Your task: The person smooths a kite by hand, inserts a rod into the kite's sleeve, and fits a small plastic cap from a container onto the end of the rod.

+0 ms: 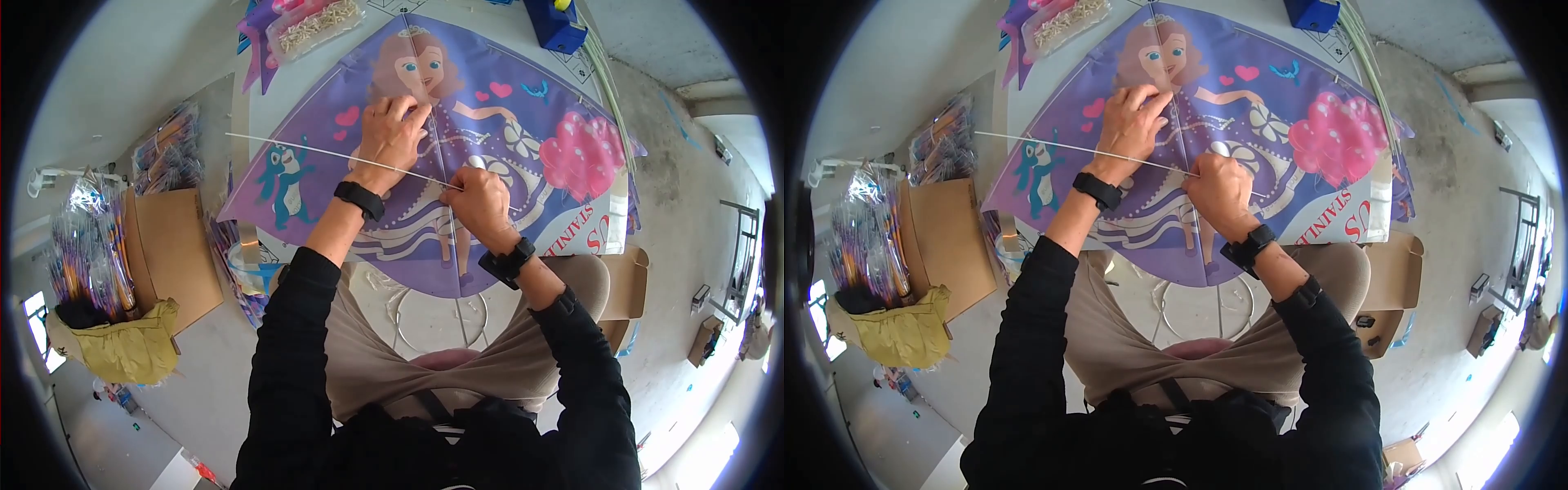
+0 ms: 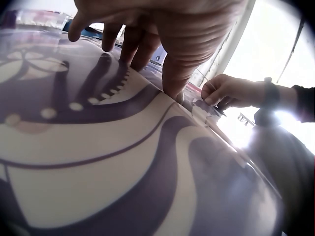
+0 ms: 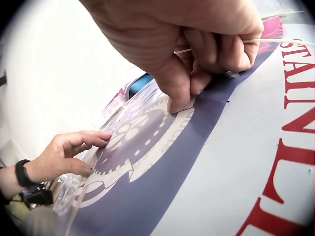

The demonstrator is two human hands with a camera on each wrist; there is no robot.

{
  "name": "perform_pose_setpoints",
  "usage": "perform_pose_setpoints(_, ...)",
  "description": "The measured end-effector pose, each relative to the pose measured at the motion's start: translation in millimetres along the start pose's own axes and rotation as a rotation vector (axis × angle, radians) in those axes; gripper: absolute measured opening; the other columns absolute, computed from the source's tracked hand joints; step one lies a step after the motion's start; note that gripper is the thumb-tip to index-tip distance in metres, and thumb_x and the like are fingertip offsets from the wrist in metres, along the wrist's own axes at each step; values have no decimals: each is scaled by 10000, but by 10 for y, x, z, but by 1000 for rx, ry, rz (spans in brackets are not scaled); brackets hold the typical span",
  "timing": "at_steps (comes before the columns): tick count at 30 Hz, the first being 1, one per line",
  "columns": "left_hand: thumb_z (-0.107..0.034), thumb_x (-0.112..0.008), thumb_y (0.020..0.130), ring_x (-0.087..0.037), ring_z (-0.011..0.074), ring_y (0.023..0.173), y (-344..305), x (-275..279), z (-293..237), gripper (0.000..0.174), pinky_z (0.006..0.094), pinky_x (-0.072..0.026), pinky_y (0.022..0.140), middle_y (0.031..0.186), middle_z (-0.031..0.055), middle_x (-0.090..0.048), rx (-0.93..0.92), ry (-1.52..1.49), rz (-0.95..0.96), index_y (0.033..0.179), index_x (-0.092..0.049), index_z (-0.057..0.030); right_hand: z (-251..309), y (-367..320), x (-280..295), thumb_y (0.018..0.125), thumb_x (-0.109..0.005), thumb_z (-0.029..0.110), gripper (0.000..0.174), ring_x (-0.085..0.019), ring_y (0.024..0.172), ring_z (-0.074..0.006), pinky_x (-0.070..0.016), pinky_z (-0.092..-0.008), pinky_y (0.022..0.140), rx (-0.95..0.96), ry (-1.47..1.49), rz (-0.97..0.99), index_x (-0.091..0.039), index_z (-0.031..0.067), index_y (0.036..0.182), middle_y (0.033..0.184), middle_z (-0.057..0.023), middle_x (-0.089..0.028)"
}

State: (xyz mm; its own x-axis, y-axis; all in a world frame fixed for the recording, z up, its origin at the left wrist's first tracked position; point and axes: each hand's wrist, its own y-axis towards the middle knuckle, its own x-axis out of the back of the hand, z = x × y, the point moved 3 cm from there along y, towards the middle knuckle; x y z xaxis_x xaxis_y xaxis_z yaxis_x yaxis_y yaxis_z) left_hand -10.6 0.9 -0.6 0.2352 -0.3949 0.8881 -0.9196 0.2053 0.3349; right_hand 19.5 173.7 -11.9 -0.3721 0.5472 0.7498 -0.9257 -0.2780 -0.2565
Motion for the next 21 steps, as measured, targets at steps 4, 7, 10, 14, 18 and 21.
perform_pose_setpoints(4,-104,-715,807,-548,265,1016,30,-20,34,386,414,-416,904,1080,31,-579,8,48,7,1187,-655,-120,-1,-8,0,694,-776,205,164,-670,681,-288,-513,-377,637,15,4,-8,-710,73,766,696,-110,-681)
perform_pose_setpoints(7,-107,-717,803,-548,264,1015,23,-5,8,381,418,-415,901,1084,27,-579,3,95,-8,1180,-659,-117,15,-11,20,691,-721,179,122,-675,733,-338,-530,-409,671,-2,42,28,-706,74,751,758,-133,-688)
perform_pose_setpoints(10,-100,-716,802,-549,268,1027,31,19,11,383,419,-414,912,1090,34,-585,22,44,-1,1180,-656,-109,-16,-12,1,689,-775,218,181,-665,659,-293,-510,-378,622,35,31,-15,-707,68,766,684,-114,-675)
perform_pose_setpoints(14,-60,-706,796,-548,285,1048,5,67,36,387,425,-413,928,1113,54,-598,26,-11,-11,1178,-644,-79,-27,-19,24,688,-765,226,195,-661,651,-285,-506,-378,617,67,62,-11,-702,61,769,673,-113,-667)
perform_pose_setpoints(18,-50,-697,794,-536,303,1097,-115,203,39,401,446,-398,976,1172,72,-589,50,-30,-24,1188,-627,-64,-57,-20,61,695,-766,226,201,-651,639,-271,-499,-367,615,94,107,27,-696,55,772,672,-104,-663)
perform_pose_setpoints(21,-79,-735,773,-521,275,1140,-282,330,44,423,507,-347,1000,1181,53,-577,51,27,-30,1180,-620,-91,-44,-48,102,703,-770,229,211,-644,642,-255,-494,-353,622,88,151,57,-696,49,785,678,-101,-659)
